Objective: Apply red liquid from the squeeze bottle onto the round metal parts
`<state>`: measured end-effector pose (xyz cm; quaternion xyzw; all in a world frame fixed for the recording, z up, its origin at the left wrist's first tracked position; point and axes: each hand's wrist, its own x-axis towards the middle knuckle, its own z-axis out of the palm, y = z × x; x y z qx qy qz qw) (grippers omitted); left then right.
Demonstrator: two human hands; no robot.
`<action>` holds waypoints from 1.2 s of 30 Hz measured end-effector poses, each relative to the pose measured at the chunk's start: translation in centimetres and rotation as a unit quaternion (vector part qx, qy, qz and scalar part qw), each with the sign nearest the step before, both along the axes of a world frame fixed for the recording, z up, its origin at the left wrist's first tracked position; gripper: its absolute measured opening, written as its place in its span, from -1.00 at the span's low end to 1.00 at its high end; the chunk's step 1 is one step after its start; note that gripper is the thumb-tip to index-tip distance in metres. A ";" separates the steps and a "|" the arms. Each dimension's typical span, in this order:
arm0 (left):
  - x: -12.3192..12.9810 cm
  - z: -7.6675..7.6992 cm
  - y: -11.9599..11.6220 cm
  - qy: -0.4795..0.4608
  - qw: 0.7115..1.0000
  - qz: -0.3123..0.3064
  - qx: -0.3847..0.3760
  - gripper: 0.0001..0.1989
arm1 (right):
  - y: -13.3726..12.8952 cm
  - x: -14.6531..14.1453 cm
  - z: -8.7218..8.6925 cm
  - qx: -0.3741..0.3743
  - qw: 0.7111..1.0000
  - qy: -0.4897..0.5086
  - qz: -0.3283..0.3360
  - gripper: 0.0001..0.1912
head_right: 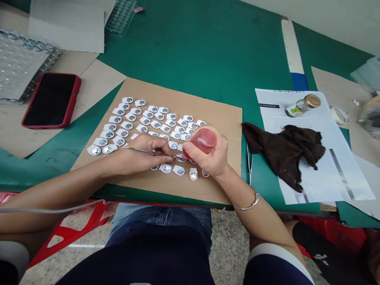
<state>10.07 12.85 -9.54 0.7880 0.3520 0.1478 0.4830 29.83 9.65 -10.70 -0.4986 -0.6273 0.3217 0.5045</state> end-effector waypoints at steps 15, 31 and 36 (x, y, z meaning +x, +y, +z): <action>-0.8 1.3 -1.3 0.038 0.989 -0.119 0.074 -0.89 | 0.0 0.7 1.1 -0.013 0.991 0.129 -0.026 -0.73; -1.0 0.9 -2.4 0.032 0.942 -0.229 0.241 -0.88 | -0.3 0.5 0.7 -0.016 0.996 0.085 -0.010 -0.72; -0.7 1.1 -4.4 0.080 0.854 -0.267 0.439 -0.82 | -0.7 0.2 0.7 -0.056 0.997 0.040 0.036 -0.76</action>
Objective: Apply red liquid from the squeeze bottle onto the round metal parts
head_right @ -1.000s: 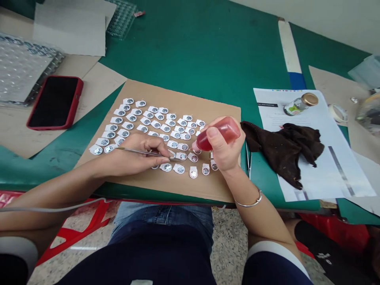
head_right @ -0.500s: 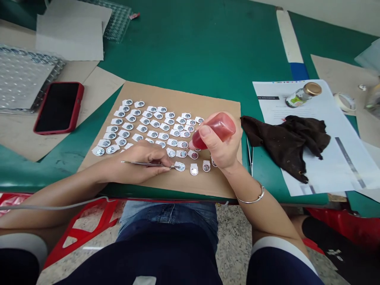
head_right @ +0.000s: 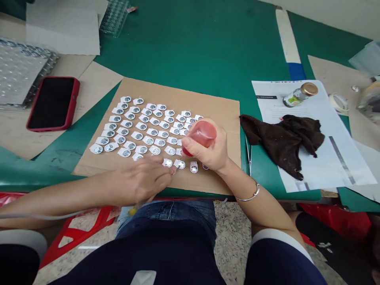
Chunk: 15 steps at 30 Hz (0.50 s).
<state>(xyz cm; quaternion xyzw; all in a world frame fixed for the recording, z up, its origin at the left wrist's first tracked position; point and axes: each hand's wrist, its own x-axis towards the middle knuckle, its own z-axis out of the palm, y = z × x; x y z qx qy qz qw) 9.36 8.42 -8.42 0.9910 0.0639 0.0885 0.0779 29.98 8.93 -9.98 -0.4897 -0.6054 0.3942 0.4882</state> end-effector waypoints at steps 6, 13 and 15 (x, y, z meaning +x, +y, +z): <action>0.5 -0.2 -2.2 -0.022 0.989 -0.010 0.146 -0.74 | -0.3 -0.5 -0.5 -0.019 0.996 -0.058 0.058 -0.75; 0.7 -1.3 -2.8 -0.062 0.983 0.000 0.175 -0.82 | -0.2 -0.7 -0.9 -0.018 0.994 -0.072 0.083 -0.73; 0.7 -1.3 -2.8 -0.054 0.981 -0.002 0.186 -0.82 | -0.2 -0.7 -0.9 -0.019 0.993 -0.072 0.088 -0.74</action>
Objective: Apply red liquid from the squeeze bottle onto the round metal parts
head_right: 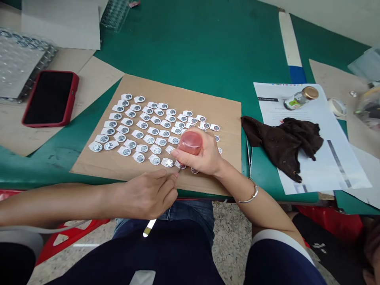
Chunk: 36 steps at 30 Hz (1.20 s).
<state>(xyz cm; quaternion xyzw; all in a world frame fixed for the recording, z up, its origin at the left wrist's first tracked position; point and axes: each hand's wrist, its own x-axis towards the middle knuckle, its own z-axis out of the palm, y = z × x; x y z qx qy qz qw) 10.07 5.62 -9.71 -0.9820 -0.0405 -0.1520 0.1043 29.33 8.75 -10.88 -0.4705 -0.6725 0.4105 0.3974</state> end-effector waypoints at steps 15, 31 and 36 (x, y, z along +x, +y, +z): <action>-0.1 0.5 0.4 0.005 1.000 -0.010 -0.015 -0.85 | 0.0 -0.1 -0.2 -0.001 1.000 0.004 -0.013 -0.73; -0.2 0.5 0.4 0.021 0.999 -0.013 -0.021 -0.87 | 0.2 0.0 -0.2 -0.007 1.000 0.007 -0.016 -0.72; -0.2 0.6 0.5 0.034 0.999 -0.011 -0.024 -0.85 | 0.2 0.0 -0.3 -0.005 1.000 0.002 -0.020 -0.72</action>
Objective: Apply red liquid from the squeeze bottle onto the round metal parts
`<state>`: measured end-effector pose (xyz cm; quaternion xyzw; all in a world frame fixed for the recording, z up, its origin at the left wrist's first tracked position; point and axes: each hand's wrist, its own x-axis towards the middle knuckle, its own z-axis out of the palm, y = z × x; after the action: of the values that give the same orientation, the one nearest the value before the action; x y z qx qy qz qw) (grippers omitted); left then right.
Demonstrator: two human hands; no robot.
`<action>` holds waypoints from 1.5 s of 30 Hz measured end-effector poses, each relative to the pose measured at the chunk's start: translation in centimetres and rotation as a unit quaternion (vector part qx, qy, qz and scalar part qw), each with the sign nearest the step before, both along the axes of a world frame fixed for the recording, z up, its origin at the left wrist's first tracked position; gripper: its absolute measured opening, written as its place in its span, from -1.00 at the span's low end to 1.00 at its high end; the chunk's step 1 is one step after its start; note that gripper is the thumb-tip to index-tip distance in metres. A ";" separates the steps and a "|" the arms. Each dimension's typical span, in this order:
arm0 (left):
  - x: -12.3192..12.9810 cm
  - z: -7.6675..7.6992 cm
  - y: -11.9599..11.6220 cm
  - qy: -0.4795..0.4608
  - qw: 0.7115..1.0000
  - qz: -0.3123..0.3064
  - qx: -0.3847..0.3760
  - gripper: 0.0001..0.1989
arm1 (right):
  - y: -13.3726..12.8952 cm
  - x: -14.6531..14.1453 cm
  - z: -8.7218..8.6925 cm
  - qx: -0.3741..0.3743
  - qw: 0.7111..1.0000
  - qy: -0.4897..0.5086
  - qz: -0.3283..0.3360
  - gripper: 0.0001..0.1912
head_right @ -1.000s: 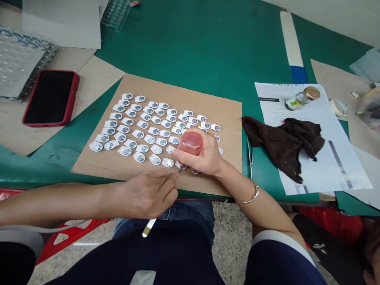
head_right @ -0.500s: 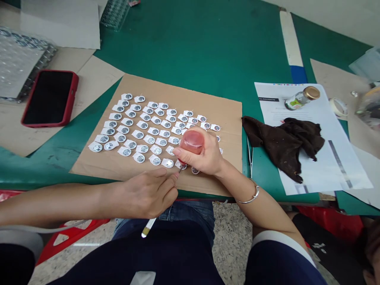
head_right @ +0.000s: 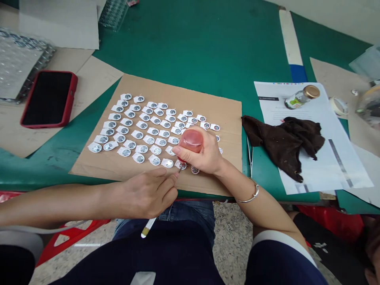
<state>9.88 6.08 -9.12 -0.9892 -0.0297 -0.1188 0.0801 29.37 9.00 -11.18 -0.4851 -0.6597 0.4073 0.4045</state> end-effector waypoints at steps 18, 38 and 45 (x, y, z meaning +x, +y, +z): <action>0.0 0.1 0.2 0.006 1.000 -0.003 -0.002 -0.85 | 0.1 0.0 0.3 0.002 1.000 -0.007 -0.014 -0.76; -0.1 1.2 1.0 0.021 0.999 0.010 -0.041 -0.82 | 0.3 0.3 0.6 0.046 0.998 -0.031 -0.024 -0.73; -0.4 1.0 1.4 0.028 0.996 0.015 -0.088 -0.80 | 0.5 0.4 0.7 0.084 0.995 -0.041 -0.027 -0.73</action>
<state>9.46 7.50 -8.09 -0.9948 -0.0527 -0.0870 -0.0049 29.77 9.46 -10.44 -0.4834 -0.6945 0.3192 0.4268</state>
